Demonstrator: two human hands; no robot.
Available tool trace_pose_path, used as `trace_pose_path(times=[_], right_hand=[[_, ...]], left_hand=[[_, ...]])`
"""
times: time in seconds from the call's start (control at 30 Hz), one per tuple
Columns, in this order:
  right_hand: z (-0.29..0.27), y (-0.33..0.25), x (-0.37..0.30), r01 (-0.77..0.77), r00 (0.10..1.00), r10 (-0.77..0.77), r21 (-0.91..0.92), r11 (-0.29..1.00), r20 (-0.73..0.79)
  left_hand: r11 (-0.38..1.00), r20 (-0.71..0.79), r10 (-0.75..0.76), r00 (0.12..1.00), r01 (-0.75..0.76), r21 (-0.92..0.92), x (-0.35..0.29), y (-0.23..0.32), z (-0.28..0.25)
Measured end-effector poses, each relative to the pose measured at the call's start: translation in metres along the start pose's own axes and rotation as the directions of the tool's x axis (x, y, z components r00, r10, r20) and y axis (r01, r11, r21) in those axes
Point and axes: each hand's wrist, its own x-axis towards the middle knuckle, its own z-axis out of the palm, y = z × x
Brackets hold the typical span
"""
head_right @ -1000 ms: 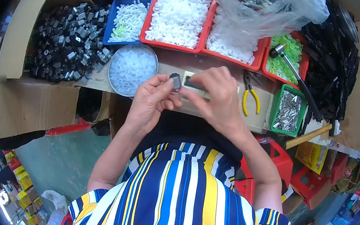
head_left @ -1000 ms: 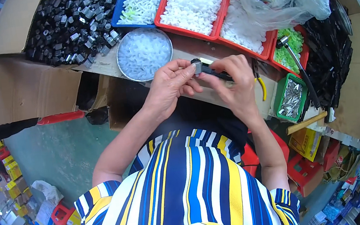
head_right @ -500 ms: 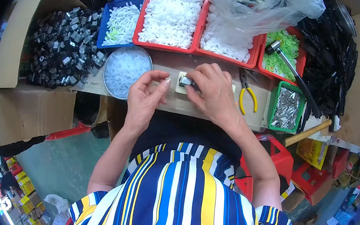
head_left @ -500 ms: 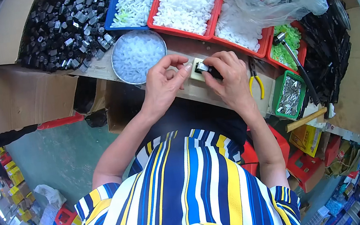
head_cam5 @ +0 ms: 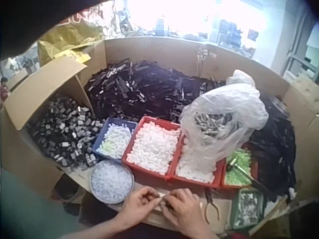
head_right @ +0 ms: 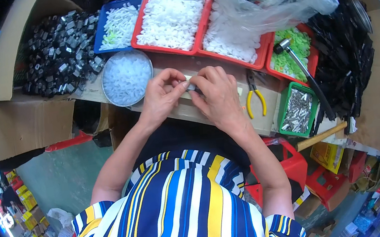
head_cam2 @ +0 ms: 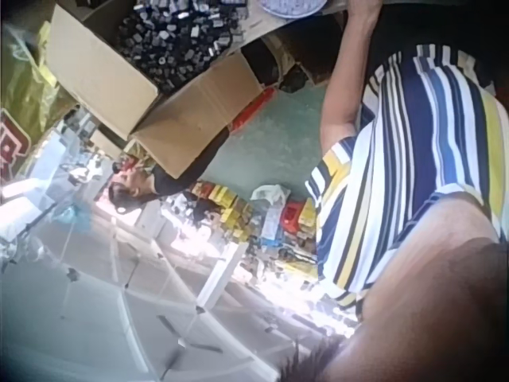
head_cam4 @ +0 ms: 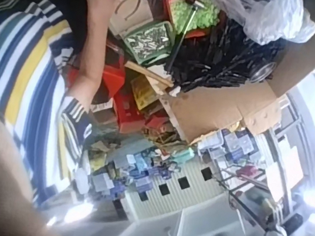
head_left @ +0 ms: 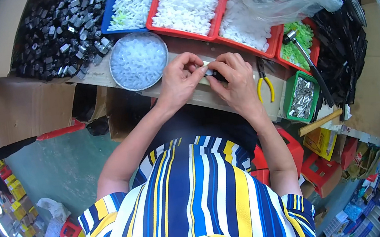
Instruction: Assembling small plastic parts using a jig, hammer, and pliers.
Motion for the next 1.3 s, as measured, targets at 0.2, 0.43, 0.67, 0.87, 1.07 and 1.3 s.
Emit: trace_pose_path(times=[0.2,0.43,0.67,0.87,1.07,1.3], right_hand=[[-0.009,0.0,-0.011,0.011,0.998,-0.008,0.053,0.999,-0.057],[-0.093,0.034,-0.073,-0.308,0.876,0.213,-0.163,0.937,-0.433],[-0.108,0.079,-0.124,-0.522,0.832,0.396,-0.307,0.795,-0.389],[-0.111,0.078,-0.113,-0.57,0.805,0.478,-0.234,0.788,-0.352],[-0.112,0.076,-0.11,-0.561,0.816,0.468,-0.272,0.782,-0.339],[-0.117,0.079,-0.113,-0.525,0.843,0.447,-0.275,0.806,-0.301]], left_hand=[[1.0,0.055,0.002,0.998,-0.004,0.031,0.003,-0.002,-0.003],[0.99,0.014,0.03,0.999,-0.031,0.14,-0.002,0.003,0.0],[0.712,0.092,0.398,0.913,-0.371,0.596,-0.008,0.022,0.001],[0.559,0.111,0.624,0.773,-0.541,0.628,0.022,0.051,-0.012],[0.31,0.233,0.679,0.696,-0.559,0.769,0.083,0.062,-0.016],[0.218,0.298,0.613,0.732,-0.519,0.826,0.11,0.063,-0.016]])
